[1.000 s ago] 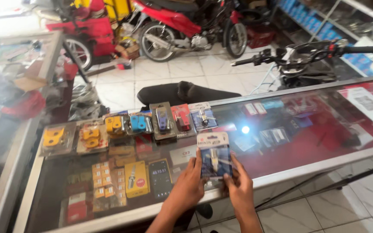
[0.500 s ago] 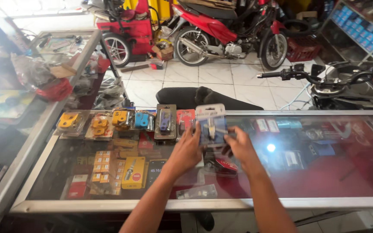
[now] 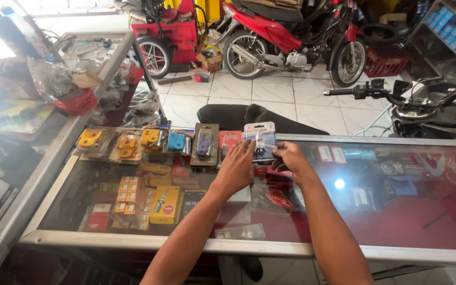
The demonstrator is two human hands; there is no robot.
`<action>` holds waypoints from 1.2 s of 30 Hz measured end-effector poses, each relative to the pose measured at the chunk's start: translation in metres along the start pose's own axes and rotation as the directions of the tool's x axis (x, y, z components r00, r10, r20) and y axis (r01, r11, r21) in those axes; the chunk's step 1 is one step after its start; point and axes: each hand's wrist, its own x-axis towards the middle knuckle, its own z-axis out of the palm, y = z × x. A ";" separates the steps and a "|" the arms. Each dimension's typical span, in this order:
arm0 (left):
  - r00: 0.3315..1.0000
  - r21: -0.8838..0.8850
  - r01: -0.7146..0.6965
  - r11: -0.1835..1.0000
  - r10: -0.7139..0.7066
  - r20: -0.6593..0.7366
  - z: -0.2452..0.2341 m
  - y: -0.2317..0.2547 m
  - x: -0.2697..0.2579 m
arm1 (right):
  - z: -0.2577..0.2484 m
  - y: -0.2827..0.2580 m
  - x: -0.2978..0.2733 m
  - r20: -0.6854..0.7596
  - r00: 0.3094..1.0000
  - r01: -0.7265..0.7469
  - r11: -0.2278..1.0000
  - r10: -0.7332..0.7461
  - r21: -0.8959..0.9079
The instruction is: The person picks up several packaged motorcycle accessories from display shelves and places them in a row on a glass counter.
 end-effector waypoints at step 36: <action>0.999 0.043 0.038 0.998 -0.039 0.028 0.008 -0.008 -0.015 | 0.021 -0.010 -0.035 0.006 0.999 -0.043 0.998 0.043 -0.051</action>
